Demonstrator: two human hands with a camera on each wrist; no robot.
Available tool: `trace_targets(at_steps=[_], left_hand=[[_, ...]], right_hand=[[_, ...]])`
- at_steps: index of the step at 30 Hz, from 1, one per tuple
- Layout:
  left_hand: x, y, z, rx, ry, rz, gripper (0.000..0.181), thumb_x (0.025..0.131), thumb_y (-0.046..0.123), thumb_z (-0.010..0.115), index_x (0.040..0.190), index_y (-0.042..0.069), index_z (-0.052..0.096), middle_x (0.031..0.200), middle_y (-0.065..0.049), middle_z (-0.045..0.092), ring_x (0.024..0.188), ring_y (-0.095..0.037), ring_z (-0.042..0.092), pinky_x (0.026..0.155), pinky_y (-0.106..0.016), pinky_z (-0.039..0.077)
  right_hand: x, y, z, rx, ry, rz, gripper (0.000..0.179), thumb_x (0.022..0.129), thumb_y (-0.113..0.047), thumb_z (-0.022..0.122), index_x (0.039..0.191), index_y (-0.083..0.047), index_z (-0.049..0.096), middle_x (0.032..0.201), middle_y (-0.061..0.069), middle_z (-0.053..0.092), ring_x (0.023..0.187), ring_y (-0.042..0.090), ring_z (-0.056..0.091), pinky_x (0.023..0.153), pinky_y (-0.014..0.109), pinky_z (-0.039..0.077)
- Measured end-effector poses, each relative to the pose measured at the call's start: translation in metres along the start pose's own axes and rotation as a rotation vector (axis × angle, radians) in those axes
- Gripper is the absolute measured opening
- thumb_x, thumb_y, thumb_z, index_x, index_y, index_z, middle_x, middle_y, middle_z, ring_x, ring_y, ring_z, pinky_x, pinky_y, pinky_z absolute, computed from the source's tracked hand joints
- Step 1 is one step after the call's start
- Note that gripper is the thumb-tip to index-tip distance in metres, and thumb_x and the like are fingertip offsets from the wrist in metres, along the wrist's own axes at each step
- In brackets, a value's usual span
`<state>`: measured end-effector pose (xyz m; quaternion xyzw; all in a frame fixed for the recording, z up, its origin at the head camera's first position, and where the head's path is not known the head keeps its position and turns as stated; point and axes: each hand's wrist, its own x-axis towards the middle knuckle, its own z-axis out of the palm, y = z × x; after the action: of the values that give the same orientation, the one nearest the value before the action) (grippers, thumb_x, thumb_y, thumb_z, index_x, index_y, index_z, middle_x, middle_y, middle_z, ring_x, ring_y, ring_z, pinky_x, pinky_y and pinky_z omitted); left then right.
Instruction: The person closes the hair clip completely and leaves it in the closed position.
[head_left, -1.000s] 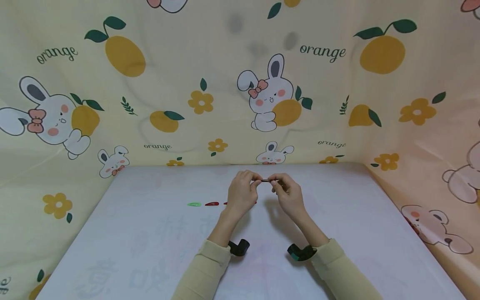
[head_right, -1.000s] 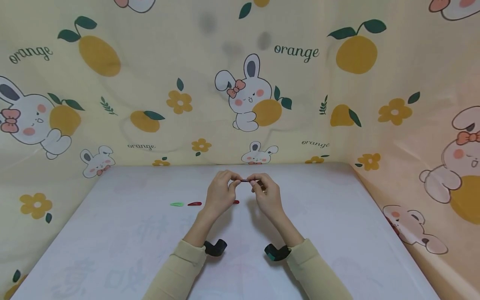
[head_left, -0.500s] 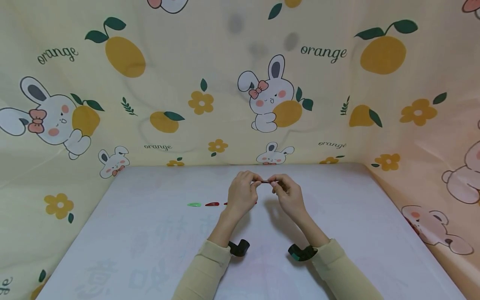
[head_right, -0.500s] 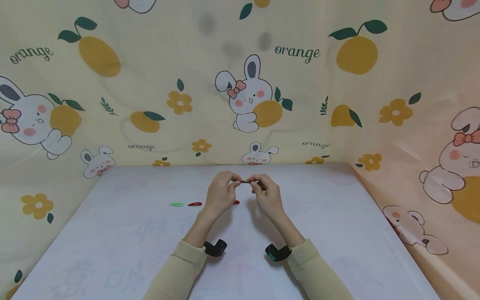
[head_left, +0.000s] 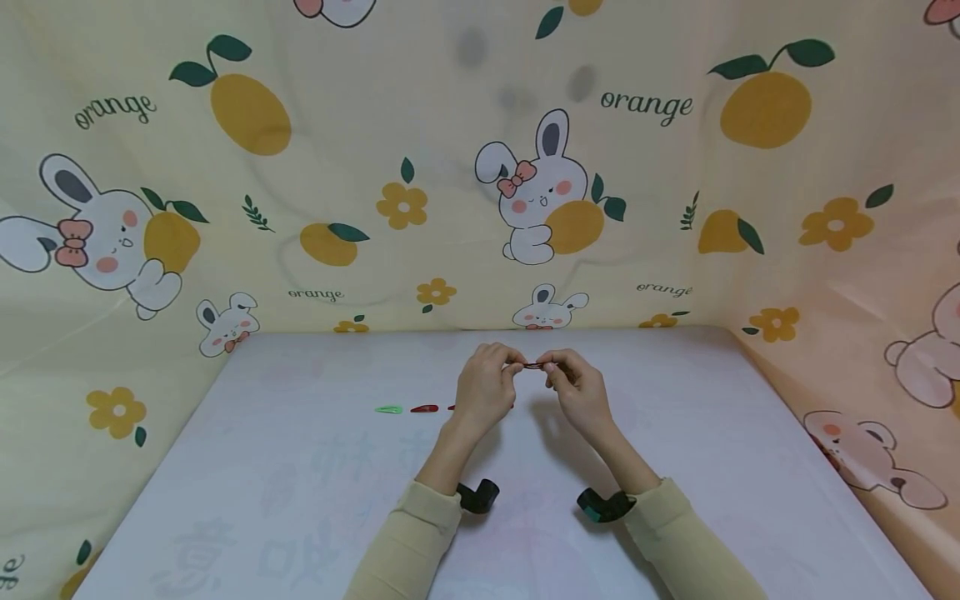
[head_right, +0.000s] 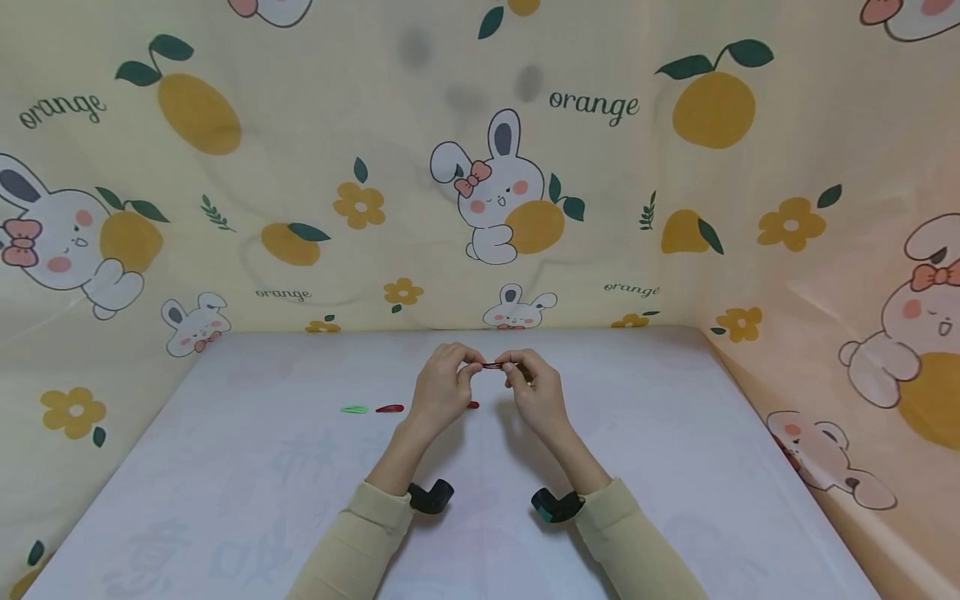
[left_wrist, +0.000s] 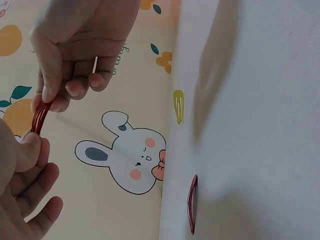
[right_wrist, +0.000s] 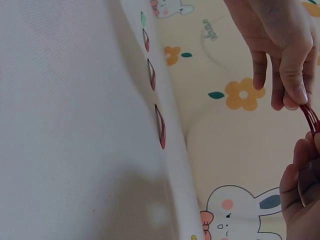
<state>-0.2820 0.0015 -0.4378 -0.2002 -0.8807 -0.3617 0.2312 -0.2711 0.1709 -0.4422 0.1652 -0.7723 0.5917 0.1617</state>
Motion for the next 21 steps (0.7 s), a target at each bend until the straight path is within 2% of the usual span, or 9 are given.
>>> trace_targets(at_steps=[3, 8, 15, 21], left_hand=[[0.000, 0.000, 0.000, -0.013, -0.011, -0.013, 0.005, 0.098, 0.007, 0.071, 0.101, 0.008, 0.075, 0.103, -0.005, 0.074, 0.102, -0.024, 0.065, 0.085, -0.039, 0.055], [-0.001, -0.001, 0.000, -0.034, -0.009, -0.009, 0.006, 0.098, 0.008, 0.072, 0.102, 0.008, 0.075, 0.103, -0.005, 0.074, 0.105, -0.024, 0.065, 0.087, -0.039, 0.055], [-0.001, -0.002, 0.001, -0.055, 0.014, 0.028, 0.008, 0.096, 0.007, 0.074, 0.104, 0.008, 0.077, 0.102, -0.003, 0.074, 0.105, -0.022, 0.064, 0.088, -0.037, 0.055], [-0.001, -0.003, 0.003, -0.041, -0.002, 0.055, 0.008, 0.097, 0.007, 0.074, 0.105, 0.008, 0.076, 0.103, -0.002, 0.073, 0.106, -0.022, 0.063, 0.090, -0.036, 0.054]], right_hand=[[0.002, 0.016, 0.002, -0.001, 0.014, 0.001, 0.013, 0.102, 0.006, 0.059, 0.108, 0.007, 0.070, 0.096, 0.019, 0.067, 0.073, 0.026, 0.059, 0.064, 0.019, 0.045], [0.002, 0.021, 0.001, 0.013, 0.039, 0.027, 0.012, 0.102, 0.001, 0.062, 0.108, 0.003, 0.071, 0.087, 0.004, 0.065, 0.072, 0.013, 0.057, 0.064, 0.020, 0.046], [0.002, 0.022, -0.002, 0.022, 0.050, 0.070, 0.012, 0.103, -0.004, 0.063, 0.109, 0.000, 0.072, 0.086, 0.004, 0.066, 0.072, 0.013, 0.058, 0.065, 0.021, 0.046], [0.003, 0.022, -0.004, 0.062, 0.057, 0.111, 0.012, 0.103, -0.003, 0.062, 0.108, 0.002, 0.072, 0.089, 0.001, 0.069, 0.073, 0.013, 0.057, 0.068, 0.024, 0.048]])
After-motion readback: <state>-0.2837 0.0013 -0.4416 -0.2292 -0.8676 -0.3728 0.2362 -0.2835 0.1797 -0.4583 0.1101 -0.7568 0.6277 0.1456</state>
